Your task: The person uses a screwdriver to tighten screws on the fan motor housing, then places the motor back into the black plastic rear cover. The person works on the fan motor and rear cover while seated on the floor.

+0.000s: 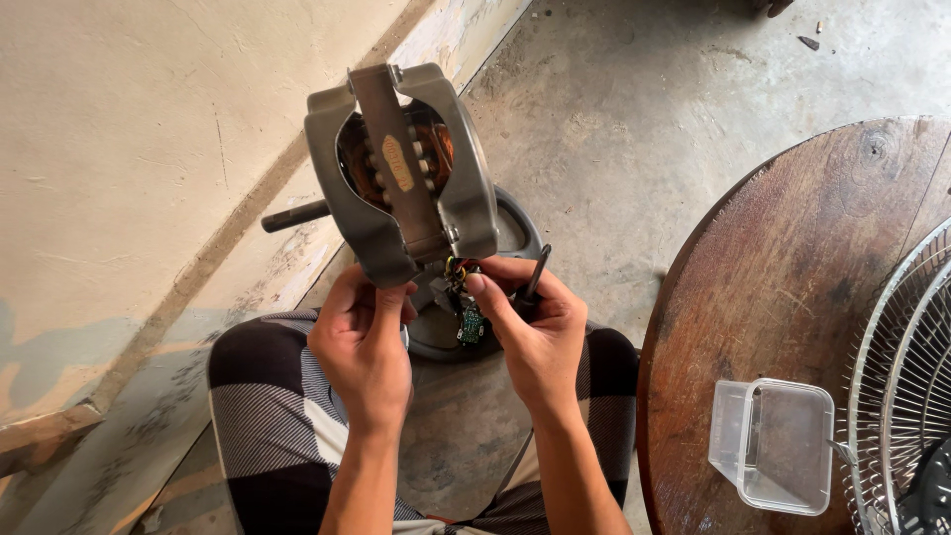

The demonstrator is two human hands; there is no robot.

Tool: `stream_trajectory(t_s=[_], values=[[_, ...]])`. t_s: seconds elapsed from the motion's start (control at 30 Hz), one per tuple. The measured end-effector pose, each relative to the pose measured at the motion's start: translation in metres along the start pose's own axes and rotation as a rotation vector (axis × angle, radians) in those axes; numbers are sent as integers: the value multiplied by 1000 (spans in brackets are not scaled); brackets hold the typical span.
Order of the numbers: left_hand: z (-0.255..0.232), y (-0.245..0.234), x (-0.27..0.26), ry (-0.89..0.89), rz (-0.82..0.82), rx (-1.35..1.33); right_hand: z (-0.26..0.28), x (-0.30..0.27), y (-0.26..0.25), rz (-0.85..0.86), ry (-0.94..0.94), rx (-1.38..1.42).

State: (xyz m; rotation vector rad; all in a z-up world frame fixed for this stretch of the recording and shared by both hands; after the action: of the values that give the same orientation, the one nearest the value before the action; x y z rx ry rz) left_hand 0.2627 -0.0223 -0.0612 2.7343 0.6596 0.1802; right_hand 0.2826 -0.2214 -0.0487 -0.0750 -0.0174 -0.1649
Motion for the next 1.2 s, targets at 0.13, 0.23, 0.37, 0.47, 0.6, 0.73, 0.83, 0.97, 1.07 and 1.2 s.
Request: stream_trajectory(t_s=[0.13,0.23,0.37,0.47,0.6,0.73,0.83,0.97,1.07,1.2], values=[[-9,4,0,49,94,32,-5,-1,-1,-14,54,27],[-10,5,2,62,113,34,-4,-1,1,-9,55,51],[-4,6,2,-5,72,-78,-4,-2,2,-20,92,44],[-9,7,0,-2,58,-80,-3,-1,5,-21,108,63],[-17,13,-4,51,90,-23,-8,-1,6,-46,150,97],[-1,5,2,-63,9,-108,-10,0,10,-35,140,100],[6,5,5,-104,-24,-298,-11,2,12,-13,140,122],[0,4,2,-37,-19,-208,-20,5,15,26,209,190],[-10,9,-4,46,7,-71,-25,7,18,36,249,229],[-17,15,-6,107,42,2,-24,14,18,54,241,250]])
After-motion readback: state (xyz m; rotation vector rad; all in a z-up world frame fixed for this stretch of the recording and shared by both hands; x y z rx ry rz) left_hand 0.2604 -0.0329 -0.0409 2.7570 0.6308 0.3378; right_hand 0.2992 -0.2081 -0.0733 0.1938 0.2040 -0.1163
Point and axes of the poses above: each hand's wrist, its own x-axis towards the middle knuckle, its own y-axis out of the palm, z = x × y, the point moved 10 cm from there along x, towards the middle knuckle, and after that the axes turned 12 degrees about -x, right-handed, at the moved point
